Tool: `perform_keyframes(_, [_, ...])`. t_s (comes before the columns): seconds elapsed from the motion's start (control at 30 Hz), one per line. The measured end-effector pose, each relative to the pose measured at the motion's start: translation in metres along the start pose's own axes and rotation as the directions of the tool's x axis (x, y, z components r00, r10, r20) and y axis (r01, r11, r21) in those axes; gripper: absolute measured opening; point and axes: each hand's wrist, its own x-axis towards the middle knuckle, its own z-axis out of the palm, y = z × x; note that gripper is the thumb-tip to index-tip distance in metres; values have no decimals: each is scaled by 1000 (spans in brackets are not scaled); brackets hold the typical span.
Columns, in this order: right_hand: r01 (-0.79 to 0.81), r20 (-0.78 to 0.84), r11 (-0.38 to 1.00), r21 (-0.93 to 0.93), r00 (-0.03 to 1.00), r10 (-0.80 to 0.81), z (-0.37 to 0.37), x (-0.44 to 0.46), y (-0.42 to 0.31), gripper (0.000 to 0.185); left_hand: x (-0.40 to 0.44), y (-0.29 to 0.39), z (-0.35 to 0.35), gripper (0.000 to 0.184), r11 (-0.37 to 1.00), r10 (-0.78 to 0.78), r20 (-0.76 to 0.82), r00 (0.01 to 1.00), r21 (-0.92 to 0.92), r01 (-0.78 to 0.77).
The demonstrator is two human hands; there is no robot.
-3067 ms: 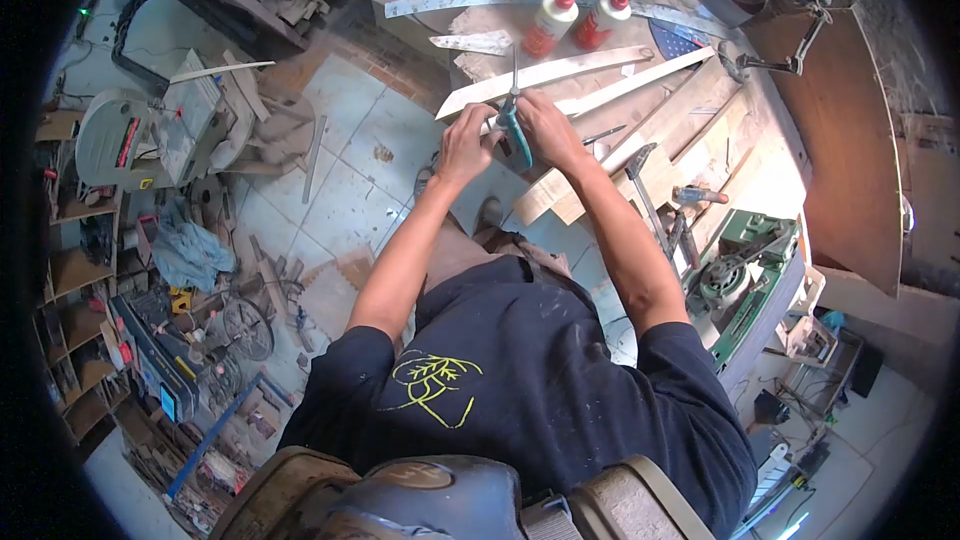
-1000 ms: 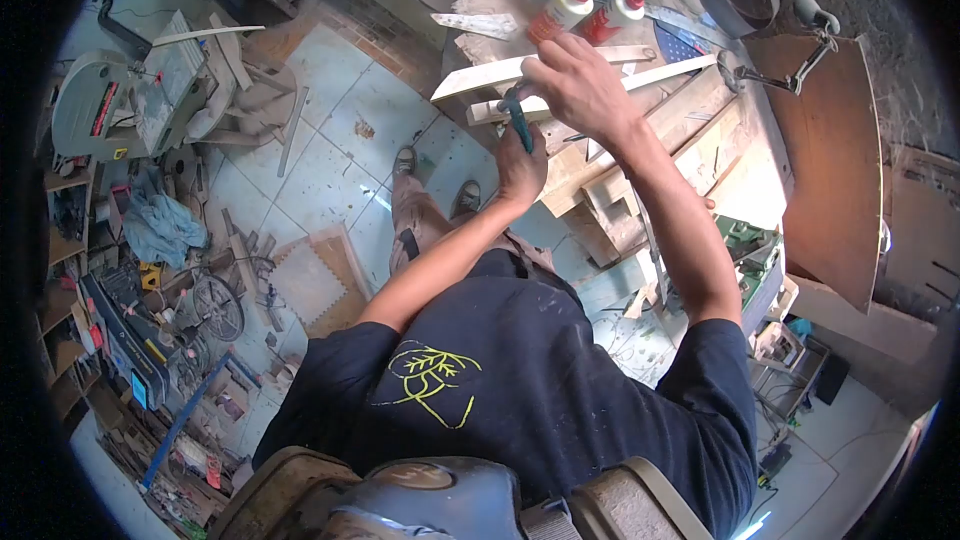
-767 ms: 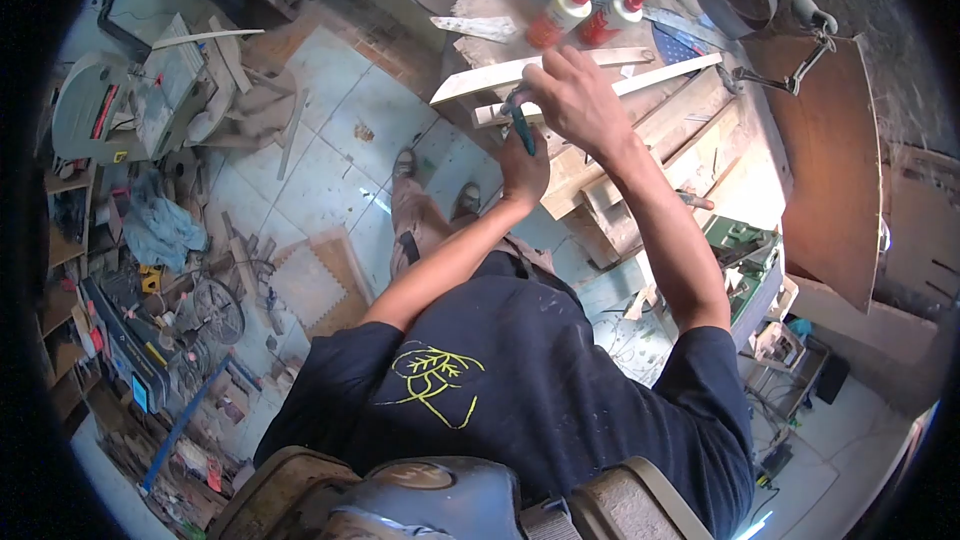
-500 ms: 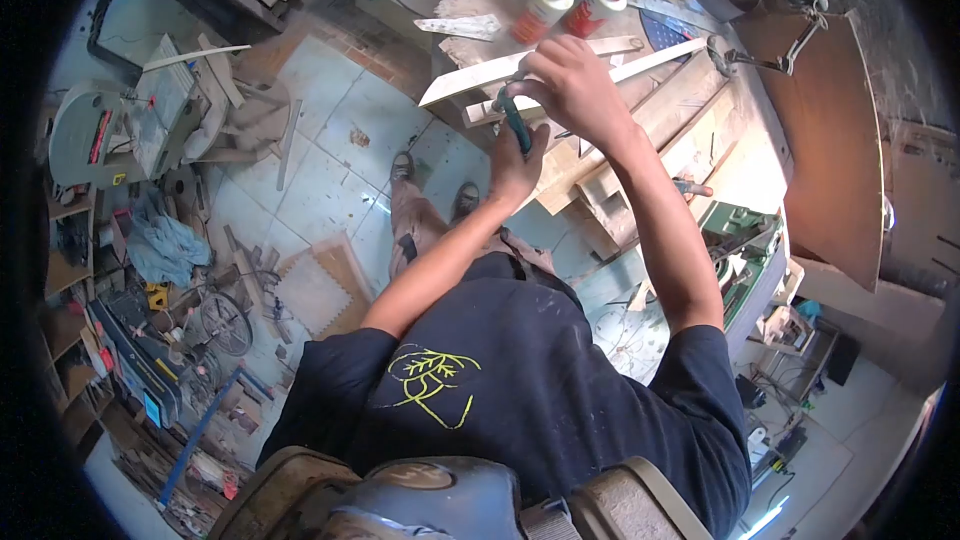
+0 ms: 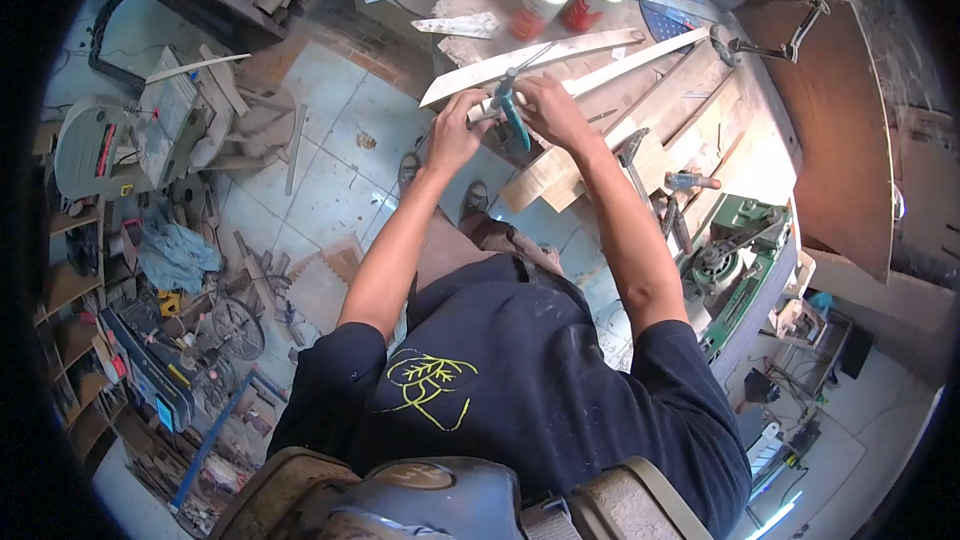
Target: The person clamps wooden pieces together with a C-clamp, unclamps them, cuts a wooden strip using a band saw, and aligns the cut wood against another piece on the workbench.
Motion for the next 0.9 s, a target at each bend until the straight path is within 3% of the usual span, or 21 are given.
perform_keyframes(0.17, [69,-83,997,20,994,-67,7,0,-1,22,0,6,3,40,996,-19,-7,1000,88,20])
perform_keyframes(0.27, [73,-102,997,27,992,-70,13,0,4,21,4,-3,9,40,964,153,-56,987,228,-136])
perform_keyframes(0.37, [45,-81,997,55,996,-41,12,0,7,22,2,6,11,39,993,64,-78,995,109,-55])
perform_keyframes(0.8, [43,-41,999,19,998,-42,11,1,15,36,1,-3,16,39,980,113,-61,992,174,-101])
perform_keyframes(0.9, [-44,-13,982,184,999,47,-14,1,-1,37,-1,-4,11,39,984,78,-16,997,164,-74])
